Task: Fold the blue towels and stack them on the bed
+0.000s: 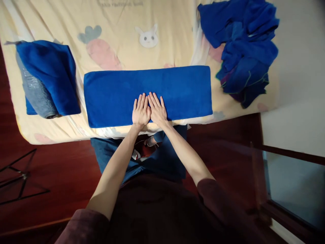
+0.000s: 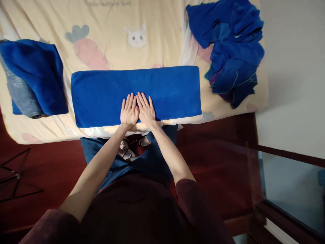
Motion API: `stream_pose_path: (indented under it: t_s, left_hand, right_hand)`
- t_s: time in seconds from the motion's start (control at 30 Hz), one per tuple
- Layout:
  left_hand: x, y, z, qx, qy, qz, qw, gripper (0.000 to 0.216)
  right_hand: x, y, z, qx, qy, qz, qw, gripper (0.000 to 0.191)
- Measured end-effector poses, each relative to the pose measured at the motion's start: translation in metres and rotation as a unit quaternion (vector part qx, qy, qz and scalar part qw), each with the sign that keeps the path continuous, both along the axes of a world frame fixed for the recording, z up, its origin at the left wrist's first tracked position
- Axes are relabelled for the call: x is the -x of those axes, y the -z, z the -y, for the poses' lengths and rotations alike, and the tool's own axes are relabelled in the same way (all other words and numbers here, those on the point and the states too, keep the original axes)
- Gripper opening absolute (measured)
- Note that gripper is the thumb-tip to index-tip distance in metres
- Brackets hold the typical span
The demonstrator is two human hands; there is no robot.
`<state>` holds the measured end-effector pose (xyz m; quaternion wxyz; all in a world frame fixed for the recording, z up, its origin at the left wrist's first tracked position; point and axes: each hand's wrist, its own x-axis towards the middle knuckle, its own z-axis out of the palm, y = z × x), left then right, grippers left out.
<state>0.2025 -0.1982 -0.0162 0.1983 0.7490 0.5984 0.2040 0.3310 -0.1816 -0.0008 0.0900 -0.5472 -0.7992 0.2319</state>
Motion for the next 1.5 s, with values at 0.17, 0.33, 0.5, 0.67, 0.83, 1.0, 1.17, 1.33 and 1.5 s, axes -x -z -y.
stream_pose_path:
  t_s: [0.17, 0.33, 0.5, 0.67, 0.83, 1.0, 1.17, 1.33, 1.5]
  left_hand:
    - [0.027, -0.005, 0.011, -0.002, -0.022, -0.005, 1.0, 0.066]
    - [0.086, -0.016, 0.028, 0.028, -0.108, -0.031, 0.993, 0.072]
    - [0.134, -0.024, 0.047, 0.051, -0.197, -0.044, 0.978, 0.078]
    - [0.164, -0.018, 0.064, 0.023, -0.227, -0.043, 0.973, 0.082]
    - [0.172, -0.01, 0.072, 0.007, -0.241, -0.036, 0.97, 0.087]
    - [0.168, -0.012, 0.07, 0.005, -0.255, -0.059, 0.965, 0.083]
    - [0.175, -0.027, 0.07, 0.044, -0.259, -0.062, 0.963, 0.081]
    - [0.189, -0.035, 0.138, 0.051, -0.283, -0.058, 0.956, 0.077]
    - [0.189, -0.023, 0.247, 0.211, -0.379, 0.025, 0.901, 0.077]
  right_hand:
    - [-0.011, -0.002, 0.001, -0.004, 0.006, -0.006, 1.0, 0.07]
    - [-0.049, -0.002, 0.0, -0.002, 0.039, -0.001, 0.999, 0.068]
    - [-0.114, -0.001, -0.003, -0.018, 0.089, 0.041, 0.995, 0.065]
    - [-0.194, 0.0, 0.005, -0.021, 0.153, 0.119, 0.981, 0.065]
    - [-0.248, -0.003, 0.022, -0.004, 0.194, 0.182, 0.964, 0.064]
    - [-0.252, -0.003, 0.028, 0.0, 0.211, 0.188, 0.959, 0.064]
    - [-0.244, -0.013, 0.026, 0.013, 0.217, 0.158, 0.963, 0.066]
    - [-0.191, -0.031, 0.059, -0.079, 0.348, -0.007, 0.934, 0.063]
    - [-0.075, -0.017, 0.125, 0.076, 0.48, -0.476, 0.733, 0.048]
